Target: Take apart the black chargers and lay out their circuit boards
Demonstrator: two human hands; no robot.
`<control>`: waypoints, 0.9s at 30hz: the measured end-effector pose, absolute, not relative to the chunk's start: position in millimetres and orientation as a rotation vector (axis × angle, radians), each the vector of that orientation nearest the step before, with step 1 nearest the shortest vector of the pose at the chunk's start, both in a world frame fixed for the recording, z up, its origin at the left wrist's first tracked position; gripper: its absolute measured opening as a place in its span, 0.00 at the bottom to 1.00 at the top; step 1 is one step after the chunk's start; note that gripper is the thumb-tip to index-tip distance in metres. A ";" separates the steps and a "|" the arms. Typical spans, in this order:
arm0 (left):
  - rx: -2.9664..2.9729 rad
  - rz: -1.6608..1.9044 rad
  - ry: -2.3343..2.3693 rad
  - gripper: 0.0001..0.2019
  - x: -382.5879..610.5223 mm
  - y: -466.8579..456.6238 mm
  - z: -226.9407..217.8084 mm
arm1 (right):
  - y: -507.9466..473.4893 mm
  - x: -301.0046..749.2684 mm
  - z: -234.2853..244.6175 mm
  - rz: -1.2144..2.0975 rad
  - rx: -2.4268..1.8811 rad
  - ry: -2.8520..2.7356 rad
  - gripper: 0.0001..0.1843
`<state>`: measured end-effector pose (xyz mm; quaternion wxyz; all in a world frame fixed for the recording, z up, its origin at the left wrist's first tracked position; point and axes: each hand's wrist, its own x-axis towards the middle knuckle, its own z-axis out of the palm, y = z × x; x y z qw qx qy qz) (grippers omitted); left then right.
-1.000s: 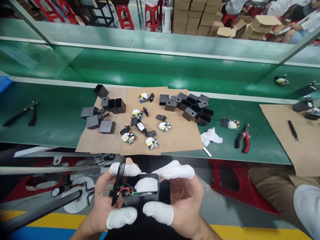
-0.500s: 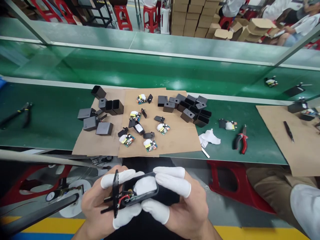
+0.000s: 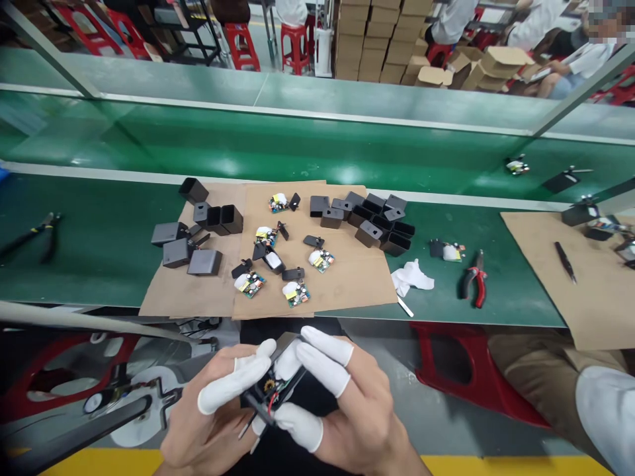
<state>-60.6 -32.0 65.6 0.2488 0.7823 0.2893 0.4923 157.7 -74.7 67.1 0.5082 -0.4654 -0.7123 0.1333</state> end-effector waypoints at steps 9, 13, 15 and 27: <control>1.257 1.148 0.949 0.32 -28.9 -36.9 51.1 | -51.7 176.4 46.4 1.336 -1.053 -1.199 0.27; 1.170 1.200 0.877 0.35 -17.2 -36.1 52.4 | -50.4 150.0 38.5 1.481 -1.037 -0.671 0.22; 1.251 1.259 0.928 0.29 -12.7 -36.0 51.0 | -54.9 136.6 35.9 1.482 -1.036 -0.558 0.21; 1.435 1.299 0.955 0.24 -7.1 -31.8 46.9 | -60.8 122.5 36.7 1.408 -1.082 -0.585 0.21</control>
